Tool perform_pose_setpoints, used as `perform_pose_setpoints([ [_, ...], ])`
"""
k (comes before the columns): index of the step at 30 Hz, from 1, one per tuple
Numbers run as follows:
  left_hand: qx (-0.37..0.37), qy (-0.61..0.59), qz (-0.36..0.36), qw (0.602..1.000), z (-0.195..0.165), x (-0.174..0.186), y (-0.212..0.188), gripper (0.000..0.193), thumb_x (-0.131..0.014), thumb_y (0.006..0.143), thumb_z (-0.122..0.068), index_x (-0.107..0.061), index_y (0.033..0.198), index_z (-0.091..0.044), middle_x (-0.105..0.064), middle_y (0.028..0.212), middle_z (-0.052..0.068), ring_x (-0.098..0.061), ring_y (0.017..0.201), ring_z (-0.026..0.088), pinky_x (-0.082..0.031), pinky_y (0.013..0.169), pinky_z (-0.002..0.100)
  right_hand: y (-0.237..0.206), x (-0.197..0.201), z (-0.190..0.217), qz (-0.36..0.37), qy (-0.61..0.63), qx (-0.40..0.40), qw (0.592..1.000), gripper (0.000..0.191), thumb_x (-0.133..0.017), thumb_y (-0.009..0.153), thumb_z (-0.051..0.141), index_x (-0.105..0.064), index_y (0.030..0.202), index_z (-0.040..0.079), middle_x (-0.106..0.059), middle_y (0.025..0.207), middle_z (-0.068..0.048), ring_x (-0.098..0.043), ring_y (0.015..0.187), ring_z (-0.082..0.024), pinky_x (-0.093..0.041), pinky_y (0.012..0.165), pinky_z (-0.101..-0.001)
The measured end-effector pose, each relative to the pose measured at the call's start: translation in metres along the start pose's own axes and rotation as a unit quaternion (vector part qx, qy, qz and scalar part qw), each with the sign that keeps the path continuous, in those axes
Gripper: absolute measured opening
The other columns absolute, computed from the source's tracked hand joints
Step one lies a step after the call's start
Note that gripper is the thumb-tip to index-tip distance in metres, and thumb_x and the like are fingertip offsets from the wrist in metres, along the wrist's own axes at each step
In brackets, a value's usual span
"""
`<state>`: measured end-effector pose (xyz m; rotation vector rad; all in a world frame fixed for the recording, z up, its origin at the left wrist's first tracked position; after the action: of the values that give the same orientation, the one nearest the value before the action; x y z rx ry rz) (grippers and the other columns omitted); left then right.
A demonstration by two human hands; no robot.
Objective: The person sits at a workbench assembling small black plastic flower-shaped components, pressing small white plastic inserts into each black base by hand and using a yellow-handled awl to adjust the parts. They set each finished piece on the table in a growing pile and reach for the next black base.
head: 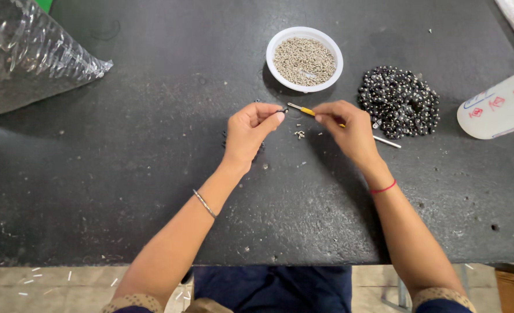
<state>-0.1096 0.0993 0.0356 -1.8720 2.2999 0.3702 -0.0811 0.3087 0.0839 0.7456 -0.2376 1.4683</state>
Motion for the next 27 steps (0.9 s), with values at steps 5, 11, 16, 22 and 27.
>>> perform_pose_setpoints([
  [5, -0.011, -0.095, -0.002, 0.995, -0.008, 0.006, 0.002, 0.01, -0.067, 0.096, -0.003, -0.062, 0.104, 0.001, -0.076, 0.104, 0.01, -0.073, 0.092, 0.013, -0.061, 0.086, 0.027, 0.0, -0.016, 0.01, 0.03, -0.107, 0.04, 0.993, 0.016, -0.075, 0.091, 0.009, -0.076, 0.107, 0.007, -0.07, 0.096, -0.01, -0.07, 0.082, -0.027, -0.054, 0.073, -0.036],
  [11, 0.016, -0.094, 0.005, 0.995, 0.005, 0.002, -0.001, 0.014, -0.066, 0.099, -0.008, -0.062, 0.11, 0.001, -0.076, 0.103, 0.013, -0.073, 0.093, 0.015, -0.061, 0.084, 0.028, -0.007, -0.033, 0.035, 0.011, -0.144, 0.163, 0.976, 0.018, -0.075, 0.089, 0.012, -0.076, 0.106, 0.008, -0.071, 0.101, -0.01, -0.067, 0.095, -0.03, -0.053, 0.082, -0.041],
  [16, 0.02, -0.083, 0.025, 0.996, 0.017, -0.005, -0.004, 0.024, -0.068, 0.1, -0.011, -0.068, 0.12, 0.003, -0.075, 0.106, 0.011, -0.071, 0.094, 0.013, -0.059, 0.085, 0.027, -0.005, -0.043, 0.032, 0.021, -0.18, 0.155, 0.971, 0.009, -0.073, 0.091, 0.007, -0.072, 0.1, 0.006, -0.068, 0.096, -0.011, -0.064, 0.095, -0.032, -0.052, 0.083, -0.0422],
  [22, 0.033, -0.074, 0.036, 0.996, 0.022, -0.01, -0.007, 0.027, -0.068, 0.098, -0.012, -0.07, 0.12, 0.005, -0.076, 0.106, 0.012, -0.073, 0.095, 0.014, -0.061, 0.085, 0.027, -0.01, -0.023, 0.037, -0.044, -0.019, 0.113, 0.992, 0.013, -0.067, 0.096, 0.0, -0.068, 0.108, 0.003, -0.071, 0.103, -0.009, -0.069, 0.095, -0.021, -0.056, 0.083, -0.0341],
  [27, 0.044, -0.039, 0.031, 0.998, 0.023, -0.011, -0.009, 0.026, -0.071, 0.096, -0.012, -0.07, 0.115, 0.006, -0.077, 0.101, 0.013, -0.074, 0.089, 0.015, -0.061, 0.081, 0.028, -0.014, -0.015, 0.019, -0.035, 0.072, -0.01, 0.997, 0.012, -0.067, 0.1, 0.002, -0.072, 0.111, 0.001, -0.072, 0.098, -0.007, -0.067, 0.083, -0.011, -0.054, 0.076, -0.0267],
])
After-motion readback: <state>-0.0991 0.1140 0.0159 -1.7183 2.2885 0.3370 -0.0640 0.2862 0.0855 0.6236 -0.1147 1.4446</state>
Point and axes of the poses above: each hand's wrist, its own y-axis towards the middle knuckle, its own x-axis out of the back of the hand, z = x × y, the point moved 9 cm from there along y, towards the middle knuckle
